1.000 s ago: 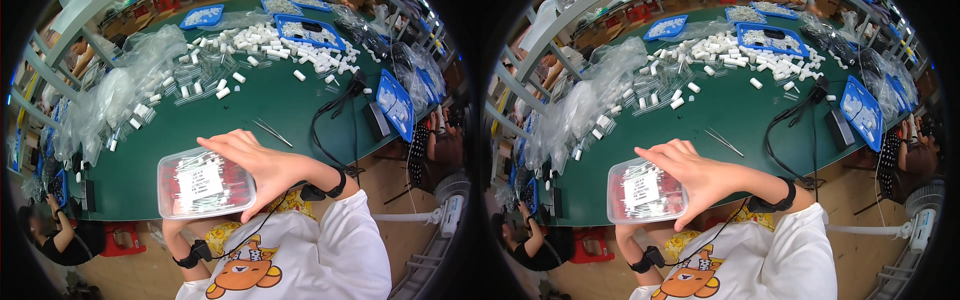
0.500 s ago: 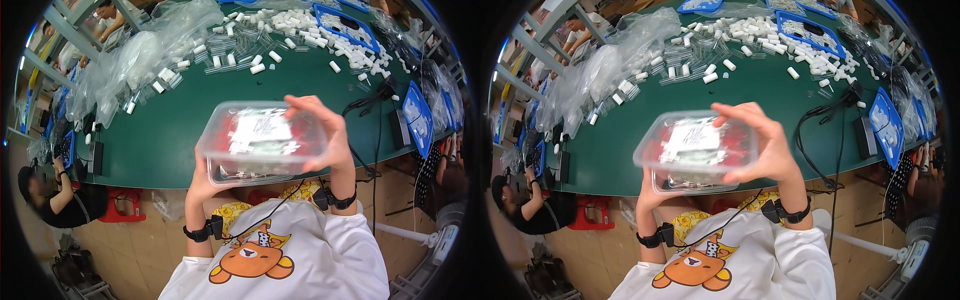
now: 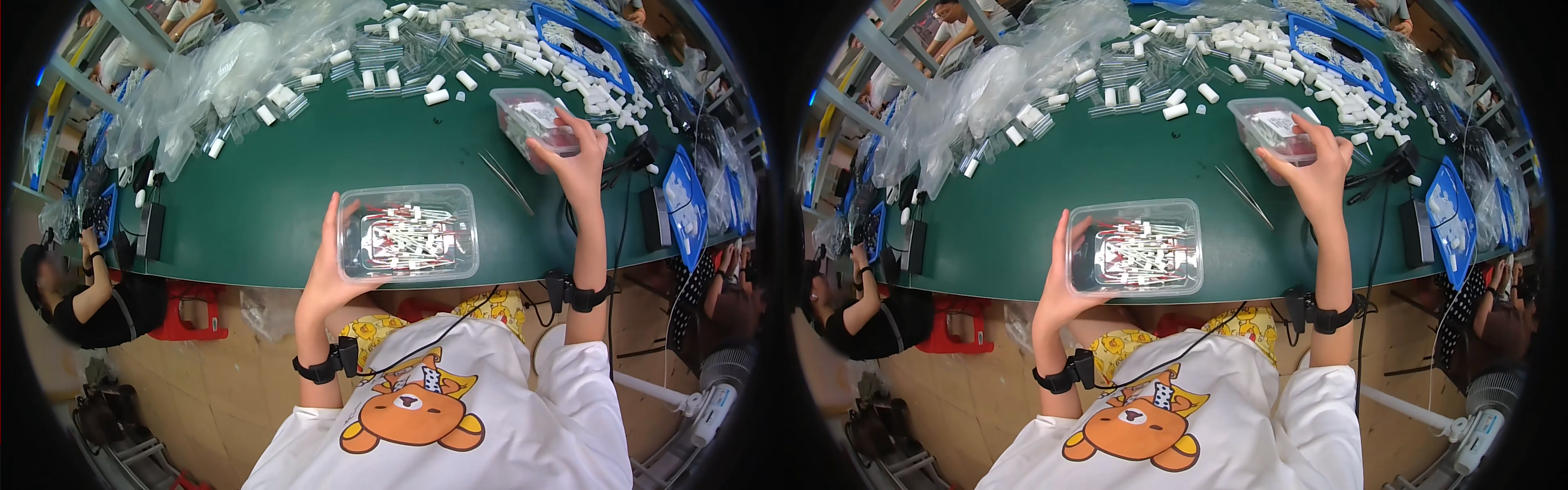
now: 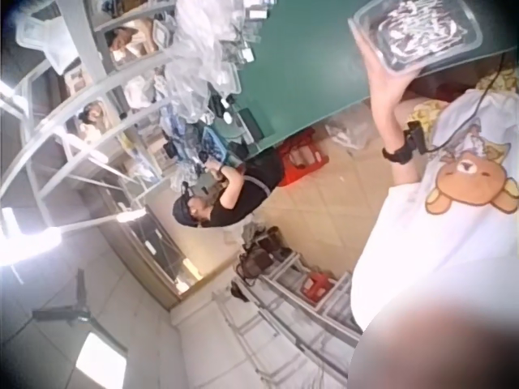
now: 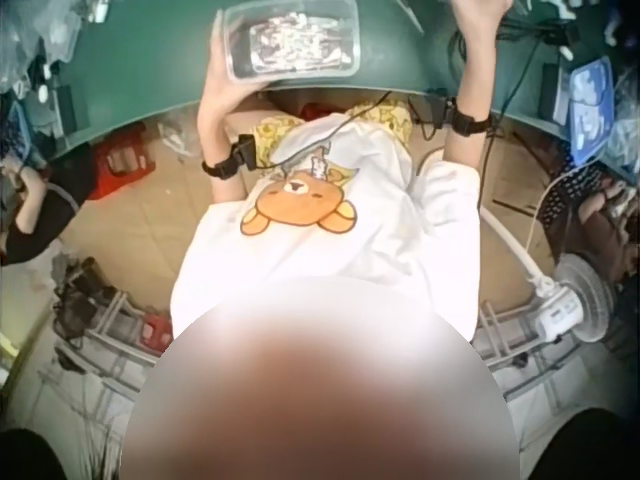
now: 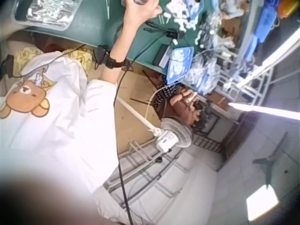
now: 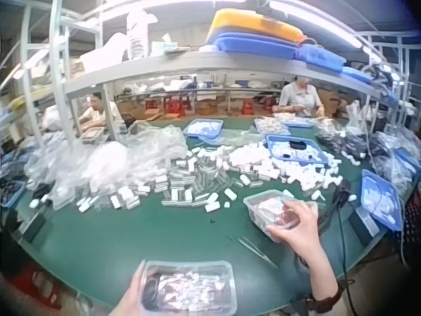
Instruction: The recorder is assembling small white plastic housings with thin metal probe wires.
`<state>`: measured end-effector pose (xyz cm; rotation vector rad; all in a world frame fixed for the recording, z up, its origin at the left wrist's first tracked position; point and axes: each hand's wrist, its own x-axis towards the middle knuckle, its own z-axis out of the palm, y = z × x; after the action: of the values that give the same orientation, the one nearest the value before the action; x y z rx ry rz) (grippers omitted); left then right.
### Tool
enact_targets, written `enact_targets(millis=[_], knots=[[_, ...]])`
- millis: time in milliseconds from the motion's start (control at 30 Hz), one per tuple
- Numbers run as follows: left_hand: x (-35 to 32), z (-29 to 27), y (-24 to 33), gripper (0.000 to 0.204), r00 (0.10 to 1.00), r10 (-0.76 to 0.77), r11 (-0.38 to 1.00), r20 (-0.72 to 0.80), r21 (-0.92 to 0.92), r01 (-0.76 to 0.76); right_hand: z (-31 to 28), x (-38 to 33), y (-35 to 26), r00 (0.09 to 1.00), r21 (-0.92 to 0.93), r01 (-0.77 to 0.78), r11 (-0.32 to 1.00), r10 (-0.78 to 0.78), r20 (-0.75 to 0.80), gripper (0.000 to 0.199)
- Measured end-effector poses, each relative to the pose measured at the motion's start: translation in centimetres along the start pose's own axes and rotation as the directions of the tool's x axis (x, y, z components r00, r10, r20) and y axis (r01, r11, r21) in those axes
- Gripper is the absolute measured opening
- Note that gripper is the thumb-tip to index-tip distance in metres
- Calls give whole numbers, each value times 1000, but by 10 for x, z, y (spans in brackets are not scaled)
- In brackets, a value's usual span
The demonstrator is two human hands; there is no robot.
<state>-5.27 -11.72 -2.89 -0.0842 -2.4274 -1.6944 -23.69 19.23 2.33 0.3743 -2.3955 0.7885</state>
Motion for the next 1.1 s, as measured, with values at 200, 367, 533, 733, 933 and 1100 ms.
enact_targets(millis=[200,367,533,733,933,1100], knots=[[0,-1,-5,124,1000,22,998,-20,55,-21,11,-3,39,968,-382,177,907,-91,232,67],[-1,4,0,115,981,-14,997,-196,68,27,-5,-14,8,953,-518,81,852,86,291,66],[-7,8,-9,71,843,-239,970,-481,-163,182,-21,-50,-69,895,294,25,955,-153,418,57],[3,30,10,34,885,-274,870,-376,-490,60,-7,-101,-110,901,436,-219,873,9,434,42],[9,57,18,59,989,-135,854,-65,-513,83,-15,-104,-108,957,233,-148,961,80,279,19],[8,66,13,85,996,-53,926,65,-371,73,-14,-99,-114,956,236,-31,971,-40,291,18]])
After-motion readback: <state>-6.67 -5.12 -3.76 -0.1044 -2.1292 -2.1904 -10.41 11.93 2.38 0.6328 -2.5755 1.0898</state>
